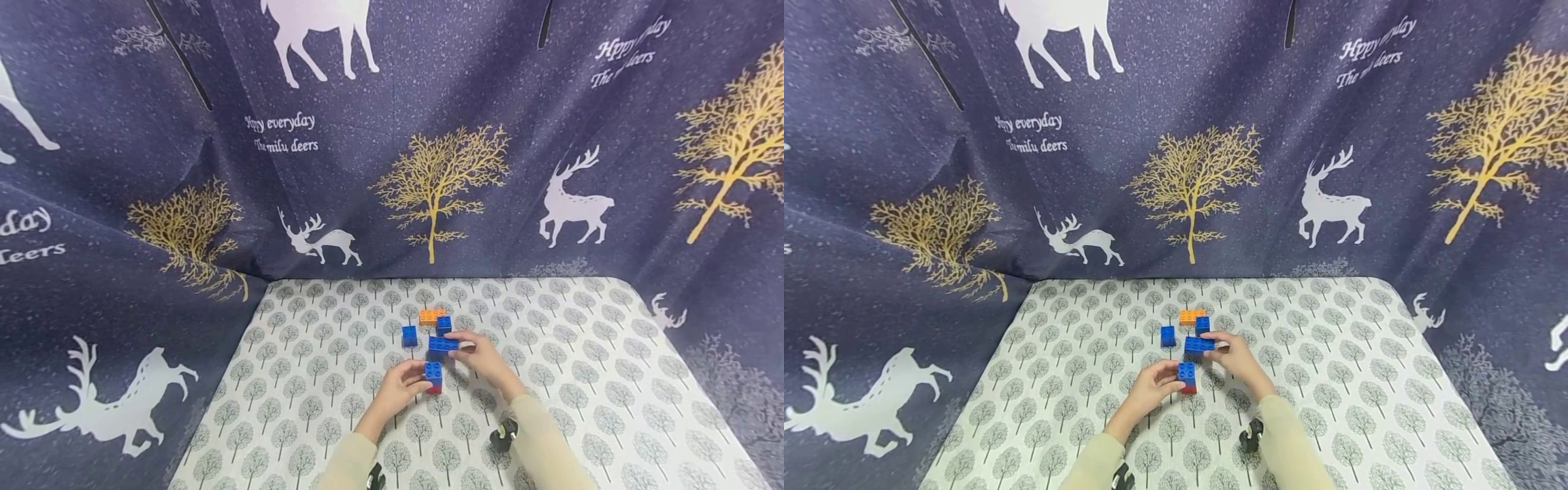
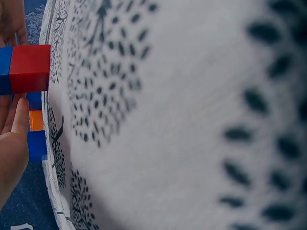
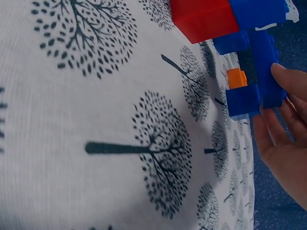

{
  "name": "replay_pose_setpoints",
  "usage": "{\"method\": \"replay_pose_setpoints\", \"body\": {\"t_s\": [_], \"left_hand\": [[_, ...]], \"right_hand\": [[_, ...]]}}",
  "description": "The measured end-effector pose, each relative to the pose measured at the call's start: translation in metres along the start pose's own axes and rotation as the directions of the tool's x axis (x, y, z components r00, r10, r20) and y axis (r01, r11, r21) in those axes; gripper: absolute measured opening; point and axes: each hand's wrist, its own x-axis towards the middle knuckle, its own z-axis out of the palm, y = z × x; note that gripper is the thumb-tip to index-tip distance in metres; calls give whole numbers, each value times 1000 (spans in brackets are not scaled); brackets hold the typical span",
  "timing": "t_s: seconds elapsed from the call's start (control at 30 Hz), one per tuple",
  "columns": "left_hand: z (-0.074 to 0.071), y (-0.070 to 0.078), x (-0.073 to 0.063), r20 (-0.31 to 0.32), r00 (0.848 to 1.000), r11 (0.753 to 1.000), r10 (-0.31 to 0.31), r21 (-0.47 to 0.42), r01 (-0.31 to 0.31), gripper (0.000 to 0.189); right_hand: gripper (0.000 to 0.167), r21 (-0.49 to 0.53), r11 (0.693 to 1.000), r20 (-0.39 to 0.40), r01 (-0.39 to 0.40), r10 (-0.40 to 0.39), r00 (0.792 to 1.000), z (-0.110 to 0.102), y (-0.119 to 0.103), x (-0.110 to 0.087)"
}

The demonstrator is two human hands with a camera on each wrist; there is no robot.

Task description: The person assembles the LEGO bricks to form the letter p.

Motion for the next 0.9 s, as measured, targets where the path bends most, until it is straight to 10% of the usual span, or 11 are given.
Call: {"method": "replay_pose_setpoints", "body": {"t_s": [0.9], "left_hand": [[1, 3, -1, 0, 1000, 1000, -21, -19, 21, 37]], "right_hand": [[38, -1, 972, 94, 235, -233, 968, -16, -28, -19]]}}
